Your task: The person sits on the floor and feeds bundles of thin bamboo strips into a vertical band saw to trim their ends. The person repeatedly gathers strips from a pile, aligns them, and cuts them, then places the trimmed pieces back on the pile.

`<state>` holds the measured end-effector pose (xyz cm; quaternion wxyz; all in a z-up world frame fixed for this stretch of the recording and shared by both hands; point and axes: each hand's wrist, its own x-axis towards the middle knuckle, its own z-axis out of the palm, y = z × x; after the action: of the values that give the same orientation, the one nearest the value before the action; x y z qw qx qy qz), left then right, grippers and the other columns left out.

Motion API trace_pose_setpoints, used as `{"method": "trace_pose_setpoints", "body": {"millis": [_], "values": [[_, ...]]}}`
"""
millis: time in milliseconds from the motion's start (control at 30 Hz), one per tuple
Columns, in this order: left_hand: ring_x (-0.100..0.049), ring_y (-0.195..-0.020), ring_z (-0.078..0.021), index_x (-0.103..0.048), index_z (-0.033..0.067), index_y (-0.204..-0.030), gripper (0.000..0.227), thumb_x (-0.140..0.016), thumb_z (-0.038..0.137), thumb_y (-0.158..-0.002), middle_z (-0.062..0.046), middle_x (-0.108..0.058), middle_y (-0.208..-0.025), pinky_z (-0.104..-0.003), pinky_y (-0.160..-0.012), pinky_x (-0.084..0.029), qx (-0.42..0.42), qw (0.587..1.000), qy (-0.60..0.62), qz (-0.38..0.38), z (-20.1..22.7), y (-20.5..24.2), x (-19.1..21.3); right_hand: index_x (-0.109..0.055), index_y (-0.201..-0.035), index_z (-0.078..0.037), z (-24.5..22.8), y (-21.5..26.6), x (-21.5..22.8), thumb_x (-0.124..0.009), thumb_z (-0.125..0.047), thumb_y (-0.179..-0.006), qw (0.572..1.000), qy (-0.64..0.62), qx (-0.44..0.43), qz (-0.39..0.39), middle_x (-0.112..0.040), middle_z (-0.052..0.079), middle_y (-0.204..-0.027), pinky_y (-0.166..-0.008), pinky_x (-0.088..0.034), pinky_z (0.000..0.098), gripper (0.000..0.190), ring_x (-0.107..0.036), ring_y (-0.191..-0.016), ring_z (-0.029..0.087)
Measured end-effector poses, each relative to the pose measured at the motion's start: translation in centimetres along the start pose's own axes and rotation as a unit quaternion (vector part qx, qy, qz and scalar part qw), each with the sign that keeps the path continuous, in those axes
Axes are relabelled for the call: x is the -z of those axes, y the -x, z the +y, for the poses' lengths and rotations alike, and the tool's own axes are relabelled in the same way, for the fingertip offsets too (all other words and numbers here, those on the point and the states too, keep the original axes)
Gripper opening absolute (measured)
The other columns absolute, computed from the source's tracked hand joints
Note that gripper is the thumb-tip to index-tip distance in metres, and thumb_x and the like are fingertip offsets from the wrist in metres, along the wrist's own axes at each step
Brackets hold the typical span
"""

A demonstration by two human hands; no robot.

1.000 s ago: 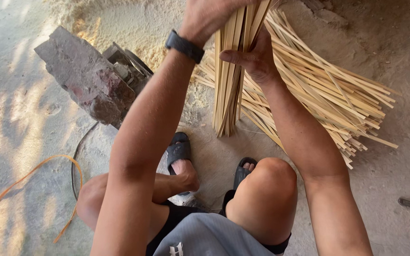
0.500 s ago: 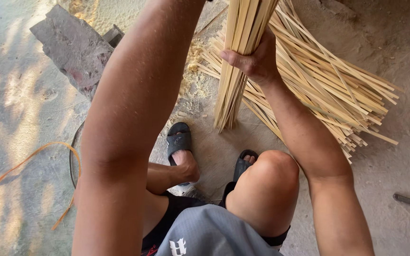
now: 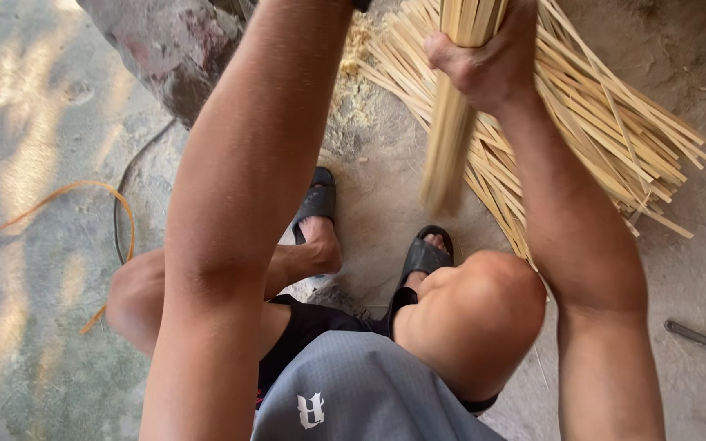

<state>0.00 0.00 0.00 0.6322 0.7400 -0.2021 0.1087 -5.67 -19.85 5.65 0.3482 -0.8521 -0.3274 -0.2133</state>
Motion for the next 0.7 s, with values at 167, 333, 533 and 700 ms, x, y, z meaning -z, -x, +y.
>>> {"method": "trace_pose_setpoints", "body": {"millis": [167,333,533,700], "values": [[-0.068,-0.098,-0.0299,-0.04,0.0106,-0.136,0.091,-0.091,0.033,-0.064,-0.015,-0.063,-0.114,-0.052,-0.085,-0.062,0.106,0.951,0.286,0.051,-2.3,2.6,0.8,-0.067,-0.101,-0.007,-1.6,3.4,1.8,-0.08,-0.02,-0.086,0.935,-0.054,-0.253,-0.241,-0.073,0.008,-0.079,-0.062,-0.065,0.0323,0.024,-0.075,-0.066,0.017],[-0.066,-0.102,-0.0326,-0.035,0.0108,-0.139,0.104,-0.095,0.03,-0.057,-0.016,-0.06,-0.118,-0.056,-0.089,-0.062,0.311,0.824,0.43,0.198,-9.0,8.1,-0.8,-0.062,-0.116,0.003,3.9,13.6,-8.7,-0.09,-0.012,-0.063,0.792,-0.169,-0.471,-0.351,-0.075,0.017,-0.084,-0.06,-0.065,0.0368,0.062,-0.075,-0.066,0.025],[-0.07,-0.078,-0.0252,-0.069,-0.0044,-0.11,0.044,-0.088,0.021,-0.08,-0.013,-0.07,-0.092,-0.043,-0.069,-0.063,0.45,0.75,0.415,0.252,-20.2,17.7,-0.1,-0.06,-0.133,0.007,9.0,21.4,-21.1,-0.088,-0.028,-0.091,0.881,-0.25,-0.32,-0.244,-0.071,0.019,-0.121,-0.093,-0.053,0.0364,0.062,-0.068,-0.11,0.024],[-0.074,-0.085,-0.0254,-0.071,-0.0027,-0.11,0.037,-0.085,0.018,-0.083,-0.013,-0.073,-0.097,-0.042,-0.078,-0.065,0.463,0.736,0.431,0.242,-24.0,20.1,0.6,-0.075,-0.12,-0.001,9.9,19.1,-24.2,-0.076,-0.021,-0.099,0.894,-0.195,-0.358,-0.188,-0.076,0.013,-0.101,-0.078,-0.061,0.0317,0.029,-0.074,-0.091,0.019]]}}
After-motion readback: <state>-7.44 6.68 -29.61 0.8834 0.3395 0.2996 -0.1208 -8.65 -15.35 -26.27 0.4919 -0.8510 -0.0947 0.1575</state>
